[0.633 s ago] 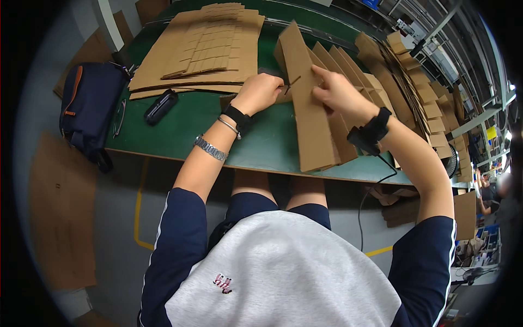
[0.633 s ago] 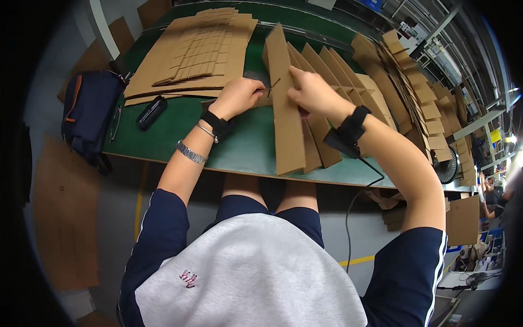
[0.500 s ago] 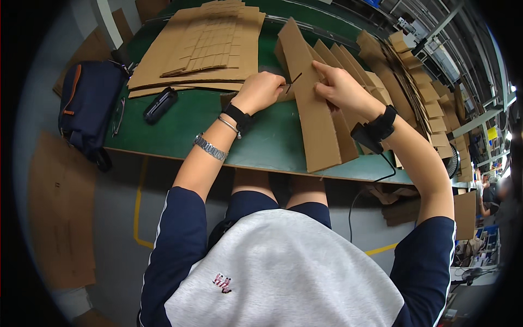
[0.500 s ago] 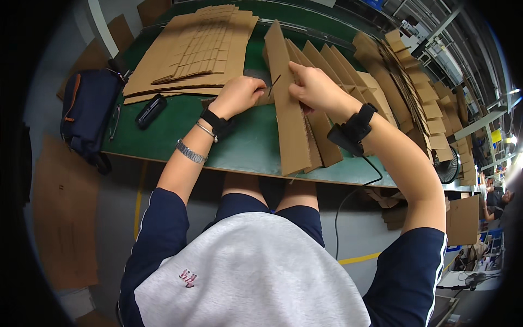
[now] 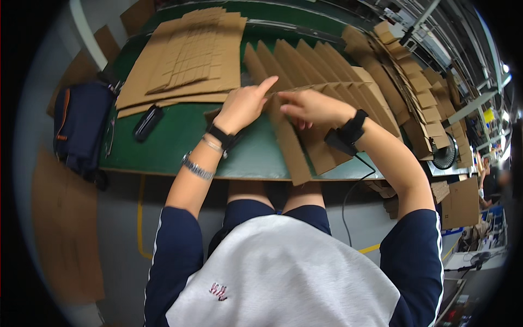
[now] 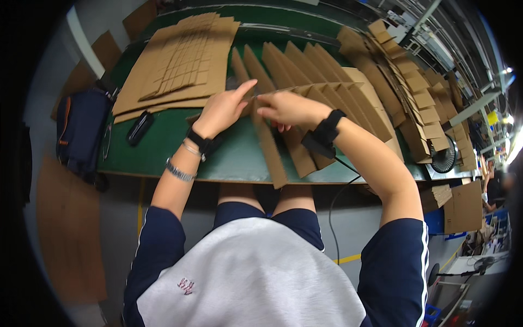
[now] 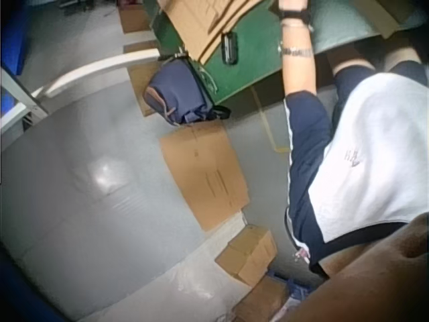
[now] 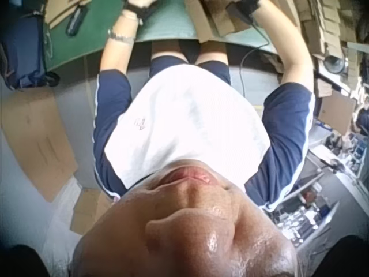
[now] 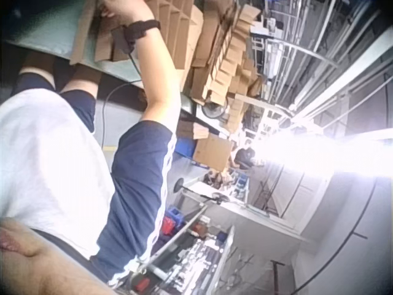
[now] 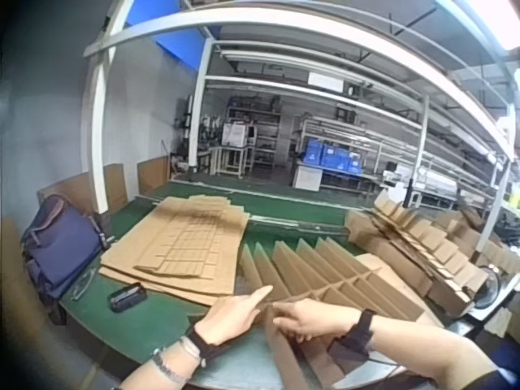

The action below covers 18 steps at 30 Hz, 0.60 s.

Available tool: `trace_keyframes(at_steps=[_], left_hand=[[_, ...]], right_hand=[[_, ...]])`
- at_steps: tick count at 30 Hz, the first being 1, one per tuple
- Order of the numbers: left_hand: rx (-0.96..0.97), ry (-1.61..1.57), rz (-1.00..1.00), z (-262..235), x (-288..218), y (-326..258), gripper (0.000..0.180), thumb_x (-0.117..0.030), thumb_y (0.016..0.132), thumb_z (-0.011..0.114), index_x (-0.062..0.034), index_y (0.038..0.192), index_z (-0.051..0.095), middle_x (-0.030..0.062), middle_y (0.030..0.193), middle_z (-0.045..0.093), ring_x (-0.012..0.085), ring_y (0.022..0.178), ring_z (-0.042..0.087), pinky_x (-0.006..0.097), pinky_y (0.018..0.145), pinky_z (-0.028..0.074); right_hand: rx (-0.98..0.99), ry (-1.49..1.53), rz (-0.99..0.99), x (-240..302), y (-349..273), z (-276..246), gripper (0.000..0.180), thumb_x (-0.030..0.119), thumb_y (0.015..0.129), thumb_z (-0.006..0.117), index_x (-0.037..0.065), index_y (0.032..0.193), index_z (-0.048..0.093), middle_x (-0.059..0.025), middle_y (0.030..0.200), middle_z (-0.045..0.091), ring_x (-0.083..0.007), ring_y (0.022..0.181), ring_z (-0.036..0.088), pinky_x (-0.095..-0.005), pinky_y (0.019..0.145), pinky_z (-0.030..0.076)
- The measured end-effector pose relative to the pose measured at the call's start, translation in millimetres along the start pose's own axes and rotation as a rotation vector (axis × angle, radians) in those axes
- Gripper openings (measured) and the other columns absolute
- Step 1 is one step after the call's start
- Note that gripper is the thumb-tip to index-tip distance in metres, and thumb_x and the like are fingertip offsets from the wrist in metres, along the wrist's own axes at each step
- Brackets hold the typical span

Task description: Assembling interlocking cardboard strips into a grid-like partition structure.

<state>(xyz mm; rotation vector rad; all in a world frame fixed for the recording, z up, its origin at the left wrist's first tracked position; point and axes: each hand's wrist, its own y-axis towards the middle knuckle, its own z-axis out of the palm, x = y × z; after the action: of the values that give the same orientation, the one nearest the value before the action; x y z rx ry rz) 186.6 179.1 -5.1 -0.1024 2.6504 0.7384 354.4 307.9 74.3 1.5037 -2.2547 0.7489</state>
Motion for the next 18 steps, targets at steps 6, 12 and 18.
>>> trace_keyframes(at_steps=[6, 12, 18], left_hand=[[-0.035, 0.037, 0.087, -8, 2, -13, 0.030, -0.006, 0.085, 0.062, -0.0119, 0.115, 0.066, 0.0136, 0.081, 0.061, 0.0346, 0.076, 0.061, 0.043, 0.065, 0.050], [-0.012, 0.058, 0.040, -12, -11, -15, 0.033, -0.005, 0.086, 0.061, -0.0122, 0.118, 0.064, 0.0135, 0.084, 0.062, 0.0348, 0.078, 0.062, 0.042, 0.067, 0.050], [-0.234, 0.144, -0.057, -3, -21, 25, 0.036, -0.003, 0.089, 0.056, -0.0132, 0.123, 0.062, 0.0150, 0.088, 0.063, 0.0367, 0.079, 0.063, 0.044, 0.066, 0.051]], right_hand=[[-0.422, -0.462, 0.308, -147, -41, -97, 0.076, 0.027, 0.073, 0.073, -0.004, 0.136, 0.044, -0.0265, 0.130, 0.052, -0.0352, 0.121, 0.052, -0.0388, 0.099, 0.045], [-0.558, -0.418, 0.272, -245, -9, -84, 0.033, 0.009, 0.076, 0.060, -0.002, 0.107, 0.060, -0.0281, 0.101, 0.065, -0.0424, 0.101, 0.061, -0.0464, 0.086, 0.050], [-0.892, -0.531, 0.031, -191, 23, -198, 0.075, 0.022, 0.080, 0.066, 0.000, 0.142, 0.031, -0.0307, 0.106, 0.064, -0.0443, 0.101, 0.061, -0.0474, 0.088, 0.051]])
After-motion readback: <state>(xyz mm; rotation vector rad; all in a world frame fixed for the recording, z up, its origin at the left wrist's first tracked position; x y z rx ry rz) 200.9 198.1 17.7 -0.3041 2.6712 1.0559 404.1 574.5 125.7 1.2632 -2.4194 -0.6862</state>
